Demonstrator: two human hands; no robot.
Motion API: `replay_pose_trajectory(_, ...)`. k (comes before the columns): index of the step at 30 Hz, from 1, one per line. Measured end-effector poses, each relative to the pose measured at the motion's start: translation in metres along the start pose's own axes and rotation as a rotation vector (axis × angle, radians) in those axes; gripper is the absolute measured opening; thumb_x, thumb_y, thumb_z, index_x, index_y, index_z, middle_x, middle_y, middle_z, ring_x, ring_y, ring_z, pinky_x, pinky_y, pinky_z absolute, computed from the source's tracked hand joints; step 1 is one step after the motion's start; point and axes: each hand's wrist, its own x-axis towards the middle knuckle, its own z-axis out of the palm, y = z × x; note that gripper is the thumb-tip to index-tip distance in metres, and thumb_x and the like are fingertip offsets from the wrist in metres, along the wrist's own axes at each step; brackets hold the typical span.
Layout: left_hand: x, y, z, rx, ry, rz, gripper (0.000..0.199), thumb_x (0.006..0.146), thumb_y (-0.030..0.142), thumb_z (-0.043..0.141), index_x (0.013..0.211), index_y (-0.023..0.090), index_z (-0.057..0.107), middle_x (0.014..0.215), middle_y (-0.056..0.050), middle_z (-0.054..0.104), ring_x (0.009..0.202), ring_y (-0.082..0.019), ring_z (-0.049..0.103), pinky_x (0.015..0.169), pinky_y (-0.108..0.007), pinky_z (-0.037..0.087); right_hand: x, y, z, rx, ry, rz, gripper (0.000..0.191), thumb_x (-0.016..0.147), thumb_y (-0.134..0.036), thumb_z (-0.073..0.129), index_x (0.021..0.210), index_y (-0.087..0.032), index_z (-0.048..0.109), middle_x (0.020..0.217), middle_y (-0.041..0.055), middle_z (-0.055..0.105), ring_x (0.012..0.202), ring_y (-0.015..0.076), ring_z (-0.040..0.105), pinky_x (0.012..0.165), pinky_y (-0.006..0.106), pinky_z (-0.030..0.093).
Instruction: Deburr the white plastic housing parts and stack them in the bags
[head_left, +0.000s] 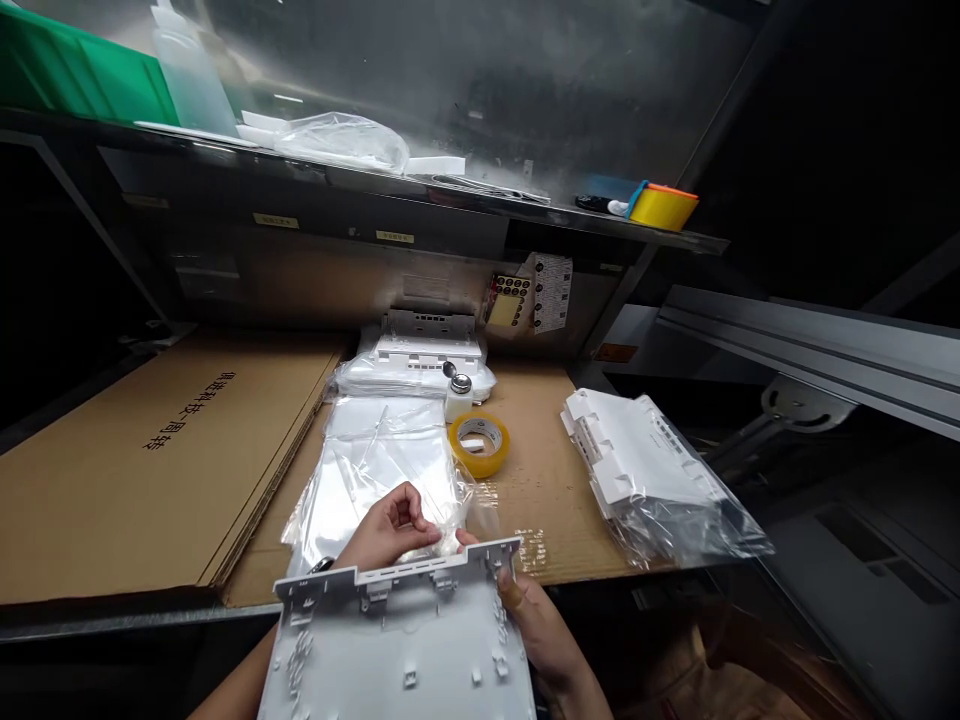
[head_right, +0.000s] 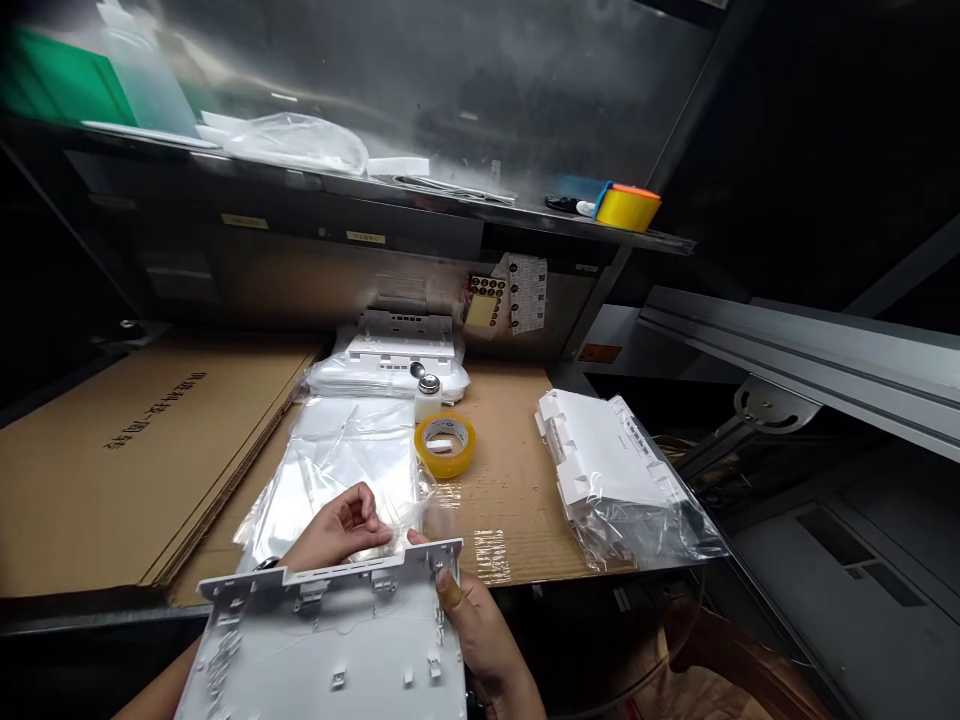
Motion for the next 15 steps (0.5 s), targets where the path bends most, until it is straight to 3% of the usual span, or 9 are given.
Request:
replay_pose_trajectory(5,-0.004,-0.007,0.012,0.045,-0.039,0.004,0.052,0.055,0.024,0.099,0.081,0.022,0.054,0.061,0.011,0.05,0.057,-0.009,0.047,0.059,-0.022,0.043,0.007,0.004,0.01,-0.042,-0.022,0.033,0.074,0.081,-0.07,0.071,0.127,-0.013,0.071,0.097,0.0133,0.078,0.087,0.0285,0.072,0.087,0.045,0.053)
replay_pose_trajectory(9,-0.004,-0.01,0.016,0.009,-0.107,0.025,0.05,0.056,0.029,0.099,0.078,0.023,0.054,0.063,0.01,0.047,0.055,-0.009,0.039,0.072,-0.029,0.05,0.009,0.008,0.007,-0.078,0.01,0.058,0.071,0.082,-0.072,0.069,0.117,-0.011,0.075,0.085,0.0119,0.077,0.076,0.0251,0.071,0.077,0.038,0.054)
replay_pose_trajectory(12,-0.003,-0.008,0.01,-0.011,-0.121,0.041,0.05,0.058,0.036,0.098,0.074,0.021,0.053,0.074,0.004,0.06,0.061,-0.01,0.05,0.072,-0.03,0.049,0.008,0.006,0.0,-0.07,0.041,0.048,0.068,0.084,-0.07,0.068,0.113,-0.01,0.076,0.081,0.0117,0.077,0.077,0.025,0.072,0.077,0.037,0.054)
replay_pose_trajectory(15,-0.001,-0.005,0.001,-0.031,-0.088,0.018,0.045,0.072,0.046,0.089,0.078,0.022,0.052,0.082,-0.002,0.07,0.075,-0.016,0.065,0.073,-0.031,0.049,0.004,0.0,-0.008,-0.018,0.109,0.04,0.07,0.082,-0.07,0.07,0.118,-0.01,0.074,0.084,0.0122,0.077,0.081,0.0275,0.074,0.082,0.041,0.055)
